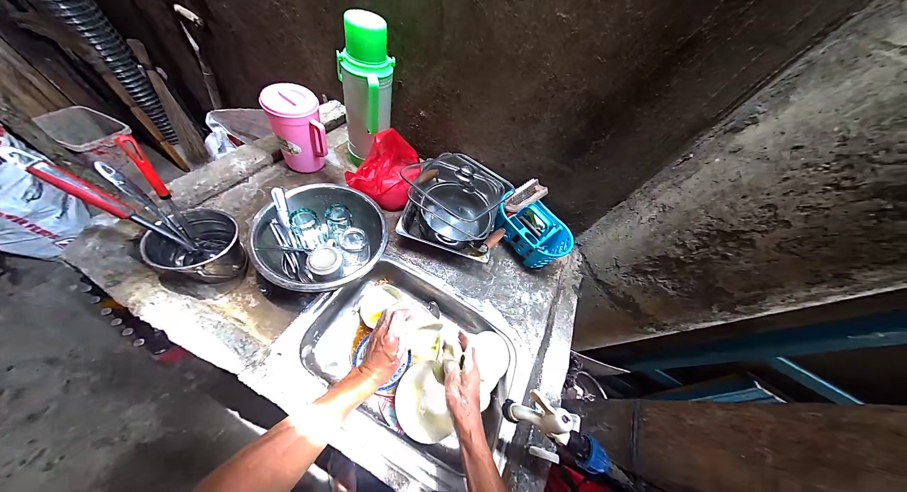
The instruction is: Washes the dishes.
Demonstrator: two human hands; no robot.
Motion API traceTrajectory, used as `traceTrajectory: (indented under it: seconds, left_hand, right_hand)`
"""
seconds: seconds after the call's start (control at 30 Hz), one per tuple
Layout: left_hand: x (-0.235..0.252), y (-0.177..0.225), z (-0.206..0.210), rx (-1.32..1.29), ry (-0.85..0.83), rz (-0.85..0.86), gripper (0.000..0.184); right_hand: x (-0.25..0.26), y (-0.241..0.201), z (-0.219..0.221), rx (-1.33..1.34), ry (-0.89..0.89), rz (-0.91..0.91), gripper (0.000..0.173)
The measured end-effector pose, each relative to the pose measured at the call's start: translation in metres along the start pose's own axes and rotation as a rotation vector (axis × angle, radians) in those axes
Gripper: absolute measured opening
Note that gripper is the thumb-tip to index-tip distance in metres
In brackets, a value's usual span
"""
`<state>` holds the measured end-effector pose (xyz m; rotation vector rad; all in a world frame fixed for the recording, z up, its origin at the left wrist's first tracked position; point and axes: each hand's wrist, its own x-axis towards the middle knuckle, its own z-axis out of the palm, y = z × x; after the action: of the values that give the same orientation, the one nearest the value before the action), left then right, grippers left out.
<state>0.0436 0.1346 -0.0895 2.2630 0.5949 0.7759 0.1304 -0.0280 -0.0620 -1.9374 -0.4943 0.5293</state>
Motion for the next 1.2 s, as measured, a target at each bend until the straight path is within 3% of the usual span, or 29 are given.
traceTrajectory:
  seconds: [0.07,0.2,0.3,0.43,0.57,0.63,0.7,0.77,0.87,0.97,1.07,1.2]
  left_hand:
    - [-0.001,0.024,-0.003,-0.174,-0.023,-0.276,0.042]
    - [-0.030,0.046,0.010,-0.674,0.091,-0.694,0.043]
    - [-0.029,0.052,0.018,-0.759,0.117,-0.776,0.041]
    - [-0.012,0.038,0.015,-0.835,0.252,-0.843,0.037]
    - [-0.020,0.017,0.002,-0.766,0.165,-0.797,0.034]
    - [-0.030,0.023,0.005,-0.718,0.146,-0.778,0.033]
    - [-0.040,0.034,0.015,-0.703,0.146,-0.772,0.033]
    - [-0.038,0.033,0.021,-0.634,0.103,-0.767,0.033]
    - [-0.022,0.016,0.008,-0.481,-0.014,-0.831,0.033]
    - [-0.011,0.001,-0.012,-0.448,-0.205,-0.822,0.034]
    - [-0.009,0.003,-0.018,-0.678,-0.278,-0.890,0.032]
    - [-0.024,-0.009,-0.005,-1.137,-0.170,-0.931,0.041]
  right_hand:
    - [0.013,0.001,0.012,-0.122,0.093,-0.137,0.055]
    - [0.045,0.002,0.021,-0.425,0.302,-0.465,0.024]
    - [0.043,-0.011,0.041,-0.372,0.174,-0.421,0.017]
    - [0.014,-0.024,0.062,-0.116,-0.155,-0.258,0.029]
    - [0.000,-0.036,0.038,-0.586,-0.470,-0.204,0.028]
    - [0.012,-0.026,0.032,-0.769,-0.371,-0.250,0.026]
    - [0.026,-0.016,0.035,-0.783,-0.195,-0.265,0.024]
    - [0.025,-0.019,0.046,-0.664,-0.198,-0.174,0.032]
    - [-0.002,-0.021,0.050,-0.474,-0.503,-0.147,0.046]
    - [-0.018,-0.021,0.047,-0.658,-0.672,-0.217,0.057]
    - [-0.016,-0.025,0.044,-0.521,-0.492,-0.272,0.043]
    - [-0.008,-0.026,0.036,0.239,-0.299,-0.141,0.026]
